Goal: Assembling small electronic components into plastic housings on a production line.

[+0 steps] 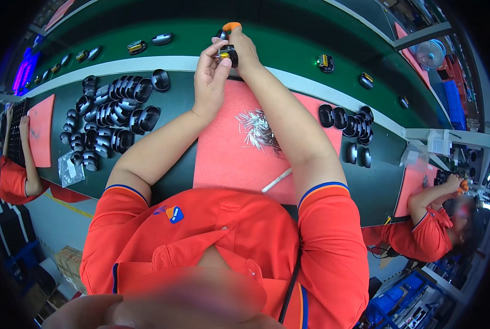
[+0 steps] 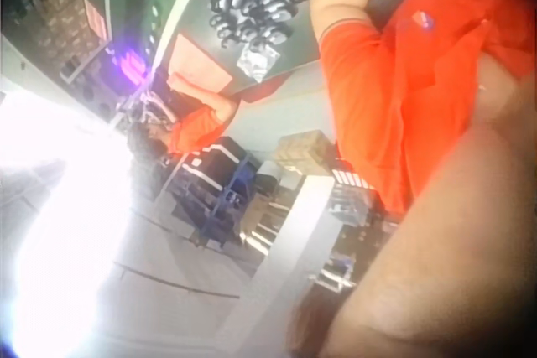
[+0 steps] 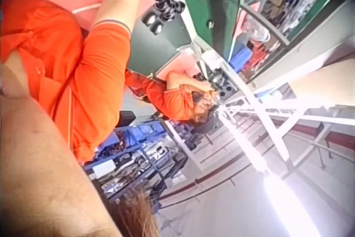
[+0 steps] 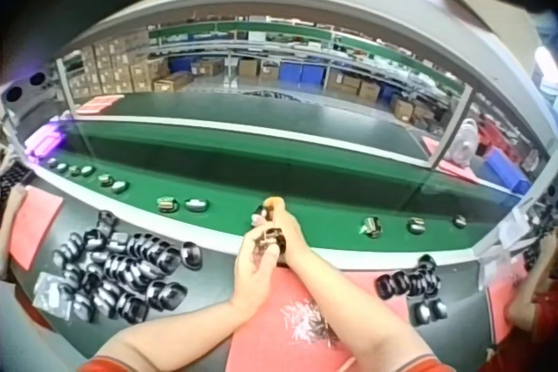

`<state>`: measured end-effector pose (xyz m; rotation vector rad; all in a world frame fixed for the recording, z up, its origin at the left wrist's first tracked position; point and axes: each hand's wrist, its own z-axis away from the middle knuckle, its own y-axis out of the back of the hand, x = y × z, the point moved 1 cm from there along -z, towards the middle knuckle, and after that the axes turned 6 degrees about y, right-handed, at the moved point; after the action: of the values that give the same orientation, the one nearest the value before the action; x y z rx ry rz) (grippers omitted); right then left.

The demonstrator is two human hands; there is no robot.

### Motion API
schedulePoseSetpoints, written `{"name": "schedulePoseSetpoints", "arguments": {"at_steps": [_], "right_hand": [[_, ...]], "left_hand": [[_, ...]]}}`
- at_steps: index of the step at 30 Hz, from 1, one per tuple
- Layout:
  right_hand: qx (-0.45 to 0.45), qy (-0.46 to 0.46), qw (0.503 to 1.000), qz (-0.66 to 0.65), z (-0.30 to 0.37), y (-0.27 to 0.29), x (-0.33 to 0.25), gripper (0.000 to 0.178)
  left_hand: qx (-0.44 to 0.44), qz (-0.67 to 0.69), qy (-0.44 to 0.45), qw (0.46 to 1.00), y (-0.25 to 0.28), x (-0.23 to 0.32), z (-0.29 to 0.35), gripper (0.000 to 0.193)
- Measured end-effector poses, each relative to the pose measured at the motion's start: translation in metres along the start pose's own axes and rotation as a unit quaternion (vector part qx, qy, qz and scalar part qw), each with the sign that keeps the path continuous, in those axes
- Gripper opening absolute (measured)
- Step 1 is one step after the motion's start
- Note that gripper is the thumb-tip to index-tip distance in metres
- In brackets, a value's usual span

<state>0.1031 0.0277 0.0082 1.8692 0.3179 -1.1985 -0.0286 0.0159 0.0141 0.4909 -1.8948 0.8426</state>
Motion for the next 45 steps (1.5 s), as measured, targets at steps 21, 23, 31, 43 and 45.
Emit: {"name": "schedulePoseSetpoints", "arguments": {"at_steps": [21,23,31,43,45], "right_hand": [[0.082,0.136,0.984,0.083,0.107,0.088,-0.009,0.045],[0.083,0.141,0.981,0.104,0.106,0.086,-0.008,0.044],[0.123,0.150,0.968,0.156,0.108,0.085,-0.014,0.042],[0.140,0.173,0.955,0.197,0.107,0.086,-0.012,0.041],[0.136,0.167,0.957,0.195,0.107,0.087,-0.013,0.043]], "left_hand": [[-0.039,0.091,0.252,0.963,-0.011,-0.021,0.002,0.042],[-0.037,0.094,0.249,0.963,-0.011,-0.022,0.002,0.041],[-0.037,0.105,0.248,0.962,-0.010,-0.020,0.002,0.040],[-0.036,0.098,0.246,0.963,-0.010,-0.020,0.002,0.041],[-0.029,0.100,0.246,0.964,-0.009,-0.021,0.002,0.041]]}}
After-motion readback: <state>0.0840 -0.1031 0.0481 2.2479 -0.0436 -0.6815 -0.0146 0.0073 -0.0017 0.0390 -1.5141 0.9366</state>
